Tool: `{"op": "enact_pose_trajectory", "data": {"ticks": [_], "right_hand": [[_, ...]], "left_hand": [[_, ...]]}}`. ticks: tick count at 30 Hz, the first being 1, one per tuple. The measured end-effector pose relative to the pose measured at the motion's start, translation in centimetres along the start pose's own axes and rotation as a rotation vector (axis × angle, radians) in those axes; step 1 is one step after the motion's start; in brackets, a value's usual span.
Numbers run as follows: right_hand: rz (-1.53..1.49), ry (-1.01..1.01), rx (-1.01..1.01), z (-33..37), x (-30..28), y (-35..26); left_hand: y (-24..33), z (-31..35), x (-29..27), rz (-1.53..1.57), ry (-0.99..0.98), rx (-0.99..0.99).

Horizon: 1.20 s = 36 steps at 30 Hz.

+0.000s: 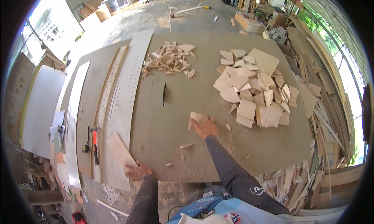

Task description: The person picks up and moves small wooden scraps on a workbench by hand, shifting them between different areas and piles on the surface.

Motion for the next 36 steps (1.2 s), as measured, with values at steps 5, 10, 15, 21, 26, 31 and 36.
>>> {"op": "enact_pose_trajectory", "data": {"ticks": [5, 10, 15, 21, 26, 31, 36], "right_hand": [[-0.033, 0.066, -0.076, -3.9, 3.7, 2.3], [-0.170, 0.147, -0.383, -4.0, 2.0, 4.0], [0.146, 0.190, -0.698, -1.3, 1.0, -0.5], [0.129, 0.096, -0.755, -2.1, 2.6, -3.0], [0.032, 0.142, -0.830, -3.2, 3.6, -7.8], [0.078, 0.079, -0.839, -3.8, 5.5, -11.8], [0.111, 0.073, -0.883, -5.4, 6.4, -12.6]], "left_hand": [[-0.3, 0.0, 1.2, -0.013, -0.017, -0.002], [0.9, 0.8, -0.7, -0.031, -0.044, 0.020], [0.4, 0.3, -0.1, -0.051, 0.010, 0.027], [0.7, 0.4, -0.2, -0.069, 0.026, 0.038], [0.8, 0.6, -0.4, -0.079, 0.024, 0.036], [0.4, 0.4, -0.2, -0.065, 0.006, 0.012], [1.1, 0.8, -1.1, -0.020, -0.061, 0.009]]}}
Point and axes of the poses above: each hand's wrist, its own z-axis away from the middle knuckle, its own x-axis out of the palm, y = z × x, the point moved 6 cm from there along -z, towards the middle knuckle, and after that the axes turned 12 degrees about x, right-handed, at the moved point
